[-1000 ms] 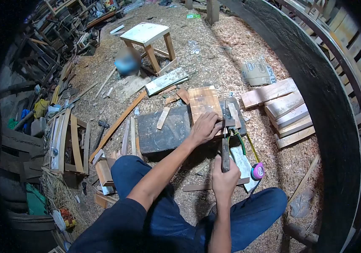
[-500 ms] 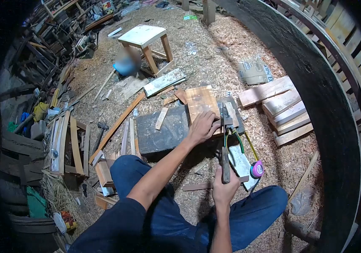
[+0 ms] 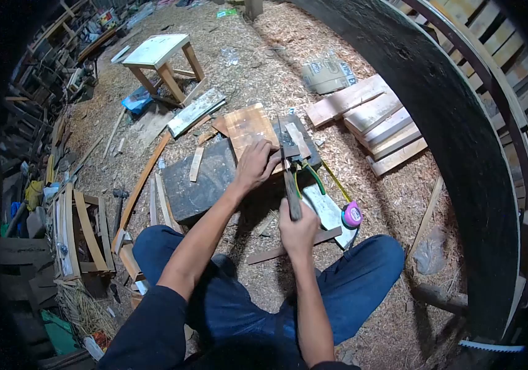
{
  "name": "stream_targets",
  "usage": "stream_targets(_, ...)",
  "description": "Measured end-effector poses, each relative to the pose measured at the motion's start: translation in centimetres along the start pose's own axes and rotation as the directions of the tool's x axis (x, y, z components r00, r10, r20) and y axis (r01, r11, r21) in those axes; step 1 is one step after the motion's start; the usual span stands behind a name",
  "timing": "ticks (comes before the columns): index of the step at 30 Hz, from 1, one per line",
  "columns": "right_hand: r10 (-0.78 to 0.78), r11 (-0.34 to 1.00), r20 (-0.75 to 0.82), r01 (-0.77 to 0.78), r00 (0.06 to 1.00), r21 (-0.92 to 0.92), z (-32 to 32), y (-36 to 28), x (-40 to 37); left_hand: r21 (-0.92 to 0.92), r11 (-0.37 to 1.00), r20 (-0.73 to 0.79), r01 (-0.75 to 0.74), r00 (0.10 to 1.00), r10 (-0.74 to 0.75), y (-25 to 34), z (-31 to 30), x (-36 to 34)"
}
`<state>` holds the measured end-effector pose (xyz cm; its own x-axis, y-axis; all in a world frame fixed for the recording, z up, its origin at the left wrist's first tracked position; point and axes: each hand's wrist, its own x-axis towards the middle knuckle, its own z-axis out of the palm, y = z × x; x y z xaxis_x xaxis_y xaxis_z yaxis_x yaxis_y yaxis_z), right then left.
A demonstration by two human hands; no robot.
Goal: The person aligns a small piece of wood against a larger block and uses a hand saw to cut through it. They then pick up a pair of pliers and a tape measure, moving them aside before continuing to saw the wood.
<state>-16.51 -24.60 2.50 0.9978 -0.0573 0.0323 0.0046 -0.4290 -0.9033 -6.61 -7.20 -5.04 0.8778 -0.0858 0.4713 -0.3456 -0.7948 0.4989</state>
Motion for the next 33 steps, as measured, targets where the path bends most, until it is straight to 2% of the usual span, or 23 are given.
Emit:
stream_targets(3, -0.027, 1.0, 0.01, 0.027, 1.0, 0.006, 1.2, -0.5, 1.6, -0.034, 0.999, -0.053, -0.007, 0.999, 0.006, -0.4, 0.2, 0.5)
stream_targets(5, -0.037, 0.999, -0.009, 0.037, 0.999, -0.013, 0.7, -0.2, 0.0, -0.016, 1.0, -0.035, -0.009, 0.999, 0.009, -0.2, 0.2, 0.0)
stream_targets(7, 0.019, 0.996, 0.0, -0.018, 1.0, 0.089, -0.1, -0.4, -1.9, -0.061, 0.998, -0.011, 0.032, 0.999, -0.033, -0.3, 0.1, 0.3)
stream_targets(9, 0.024, 0.998, -0.016, -0.024, 1.0, 0.052, -0.3, -0.9, -1.9, -0.03, 0.998, 0.046, 0.048, 0.998, -0.047, -0.4, 0.2, 0.0)
stream_targets(11, 0.033, 0.999, -0.016, -0.032, 0.999, 0.017, -0.2, -1.6, -0.4, -0.02, 1.0, -0.015, 0.007, 1.0, -0.007, -0.5, 0.3, 0.3)
stream_targets(15, -0.004, 0.999, 0.009, 0.003, 1.0, 0.035, -1.2, -1.1, -1.6, -0.032, 0.999, -0.03, -0.007, 1.0, 0.006, -0.5, 0.5, 0.3)
stream_targets(17, 0.041, 0.998, 0.031, -0.042, 0.999, 0.055, -2.0, -1.9, -2.6, -0.035, 0.999, -0.056, -0.009, 0.998, 0.007, -0.6, 0.3, 0.6)
stream_targets(19, -0.015, 1.0, -0.023, 0.016, 1.0, 0.022, -2.1, -1.6, -3.1, 0.014, 1.0, -0.013, 0.007, 1.0, -0.006, -0.4, 0.4, 0.2)
stream_targets(23, 0.052, 0.999, 0.037, -0.052, 0.998, 0.004, 0.0, -1.1, 2.3, 0.014, 1.0, 0.005, -0.02, 1.0, 0.02, -0.1, 0.3, 0.3)
stream_targets(25, 0.029, 0.999, 0.027, -0.03, 0.999, 0.025, -0.2, -1.0, 1.4, -0.001, 0.999, -0.023, 0.035, 0.999, -0.035, 0.0, 0.3, 0.3)
stream_targets(28, -0.014, 0.997, -0.016, 0.015, 1.0, 0.07, -0.9, -0.4, -1.6, -0.018, 1.0, -0.05, -0.012, 0.999, 0.011, -0.3, 0.4, 0.3)
stream_targets(31, 0.02, 1.0, 0.005, -0.02, 1.0, 0.007, -1.3, -1.5, -1.5, 0.002, 1.0, 0.001, 0.019, 1.0, -0.019, -0.9, 0.9, 0.3)
stream_targets(33, -0.01, 1.0, -0.015, 0.01, 1.0, 0.006, -2.0, -2.1, -1.1, 0.019, 0.999, 0.042, 0.034, 0.999, -0.035, -0.9, 1.0, 0.3)
